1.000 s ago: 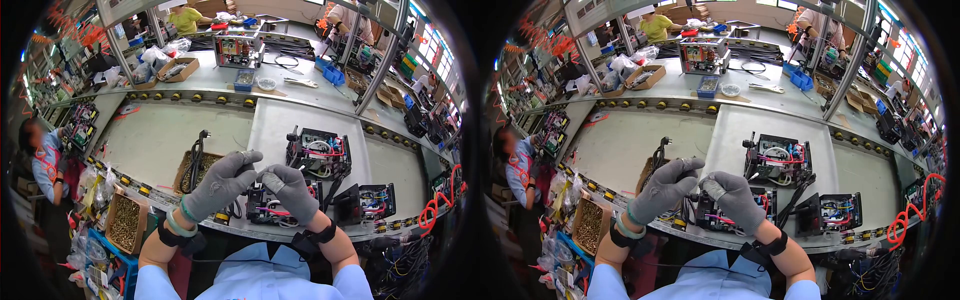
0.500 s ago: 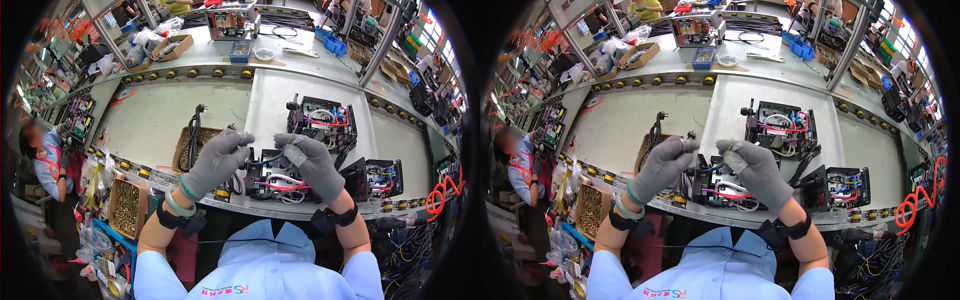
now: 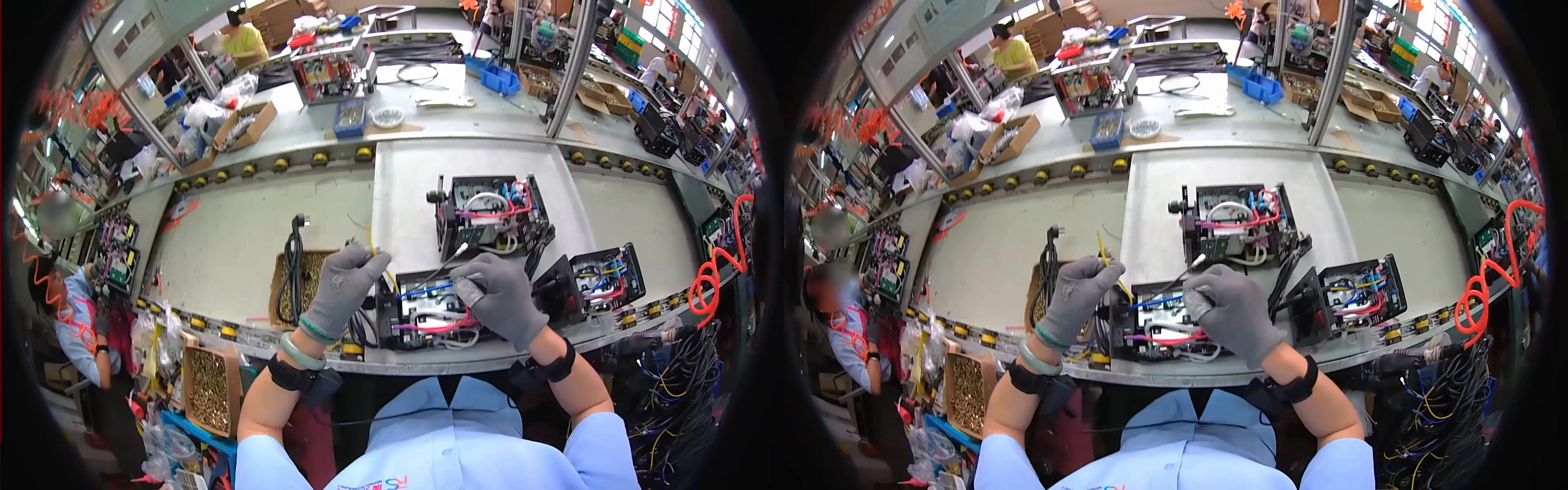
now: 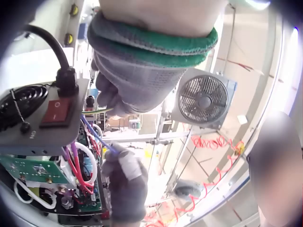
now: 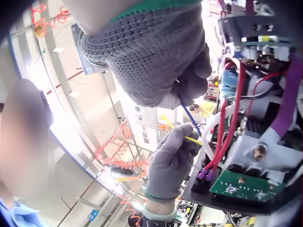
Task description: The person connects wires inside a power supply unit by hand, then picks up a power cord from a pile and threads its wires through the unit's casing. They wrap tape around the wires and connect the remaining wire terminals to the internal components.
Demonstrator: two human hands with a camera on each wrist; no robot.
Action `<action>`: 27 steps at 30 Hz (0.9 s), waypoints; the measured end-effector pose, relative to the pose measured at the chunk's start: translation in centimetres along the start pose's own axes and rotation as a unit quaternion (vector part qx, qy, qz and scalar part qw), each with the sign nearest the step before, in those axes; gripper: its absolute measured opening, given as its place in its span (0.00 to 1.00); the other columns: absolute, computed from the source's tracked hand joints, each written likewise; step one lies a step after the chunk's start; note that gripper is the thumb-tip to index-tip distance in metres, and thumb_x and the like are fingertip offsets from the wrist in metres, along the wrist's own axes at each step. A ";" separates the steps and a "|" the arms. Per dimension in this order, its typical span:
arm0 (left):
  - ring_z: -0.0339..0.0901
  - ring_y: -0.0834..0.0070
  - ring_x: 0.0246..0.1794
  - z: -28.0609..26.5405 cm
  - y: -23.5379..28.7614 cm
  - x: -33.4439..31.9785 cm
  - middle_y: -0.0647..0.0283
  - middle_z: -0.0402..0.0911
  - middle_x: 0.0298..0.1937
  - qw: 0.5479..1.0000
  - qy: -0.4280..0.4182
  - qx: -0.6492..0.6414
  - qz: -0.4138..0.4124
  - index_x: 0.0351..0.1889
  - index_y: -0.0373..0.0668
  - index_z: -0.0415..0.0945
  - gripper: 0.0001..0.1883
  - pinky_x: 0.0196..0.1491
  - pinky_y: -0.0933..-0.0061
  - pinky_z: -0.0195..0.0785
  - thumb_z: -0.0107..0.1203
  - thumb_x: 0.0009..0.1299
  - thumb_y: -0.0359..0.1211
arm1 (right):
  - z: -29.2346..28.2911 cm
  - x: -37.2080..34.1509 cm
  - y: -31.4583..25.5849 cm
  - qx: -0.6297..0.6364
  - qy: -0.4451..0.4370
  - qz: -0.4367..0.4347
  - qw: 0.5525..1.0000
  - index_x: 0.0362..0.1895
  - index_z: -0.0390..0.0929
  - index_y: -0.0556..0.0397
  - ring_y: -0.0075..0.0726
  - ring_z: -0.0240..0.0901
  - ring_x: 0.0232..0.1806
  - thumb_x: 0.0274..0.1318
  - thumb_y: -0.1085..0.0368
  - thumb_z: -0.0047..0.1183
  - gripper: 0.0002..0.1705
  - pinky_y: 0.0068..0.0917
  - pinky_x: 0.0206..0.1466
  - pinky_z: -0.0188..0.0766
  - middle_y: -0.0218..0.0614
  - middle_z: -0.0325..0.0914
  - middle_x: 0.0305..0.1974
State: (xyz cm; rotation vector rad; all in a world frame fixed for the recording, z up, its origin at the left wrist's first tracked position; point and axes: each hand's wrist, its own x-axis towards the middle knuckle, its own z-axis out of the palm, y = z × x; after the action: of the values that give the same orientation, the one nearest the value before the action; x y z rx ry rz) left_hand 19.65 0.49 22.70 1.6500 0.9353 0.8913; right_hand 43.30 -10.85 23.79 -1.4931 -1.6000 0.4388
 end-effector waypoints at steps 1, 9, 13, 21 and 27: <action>0.71 0.88 0.29 -0.4 -1.0 0.2 0.71 0.78 0.28 0.994 0.014 -0.025 -0.108 0.31 0.37 0.83 0.07 0.32 0.81 0.63 0.62 0.70 0.31 | -0.1 0.2 -0.7 -0.003 0.020 0.010 1.000 0.37 0.86 0.47 0.44 0.80 0.36 0.55 0.65 0.61 0.05 0.36 0.38 0.76 0.38 0.81 0.34; 0.78 0.72 0.35 1.4 -3.0 0.8 0.59 0.82 0.34 0.991 0.019 0.068 -0.109 0.44 0.36 0.84 0.17 0.42 0.71 0.72 0.58 0.69 0.41 | -0.8 1.6 0.9 -0.325 -0.060 -0.012 0.944 0.37 0.85 0.43 0.44 0.77 0.43 0.64 0.45 0.50 0.19 0.44 0.55 0.62 0.36 0.82 0.36; 0.81 0.62 0.45 2.0 -2.9 0.4 0.53 0.84 0.44 0.988 0.024 0.148 -0.024 0.46 0.38 0.84 0.16 0.52 0.64 0.73 0.57 0.68 0.39 | -0.9 3.6 1.4 -0.227 -0.177 0.042 0.957 0.47 0.85 0.41 0.47 0.78 0.49 0.67 0.42 0.45 0.23 0.45 0.56 0.64 0.35 0.85 0.42; 0.80 0.61 0.41 2.7 1.0 -1.7 0.52 0.82 0.44 0.922 0.119 0.299 0.216 0.48 0.37 0.82 0.15 0.46 0.67 0.74 0.58 0.63 0.29 | 0.8 7.5 -0.2 0.180 -0.226 0.164 0.943 0.55 0.82 0.58 0.25 0.76 0.47 0.64 0.59 0.61 0.20 0.26 0.55 0.73 0.32 0.83 0.44; 0.81 0.55 0.45 1.6 2.6 -2.6 0.52 0.83 0.44 0.961 0.097 0.185 0.180 0.47 0.42 0.83 0.14 0.48 0.61 0.74 0.59 0.62 0.26 | 2.8 7.2 -3.2 0.296 -0.200 0.150 0.922 0.50 0.83 0.57 0.15 0.71 0.34 0.68 0.64 0.56 0.12 0.18 0.39 0.72 0.28 0.81 0.41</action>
State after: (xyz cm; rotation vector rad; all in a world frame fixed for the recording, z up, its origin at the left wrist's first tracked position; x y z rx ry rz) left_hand 20.37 -2.96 24.59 2.1290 0.9947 1.1947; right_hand 39.92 -3.98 27.18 -1.2111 -1.3475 1.3483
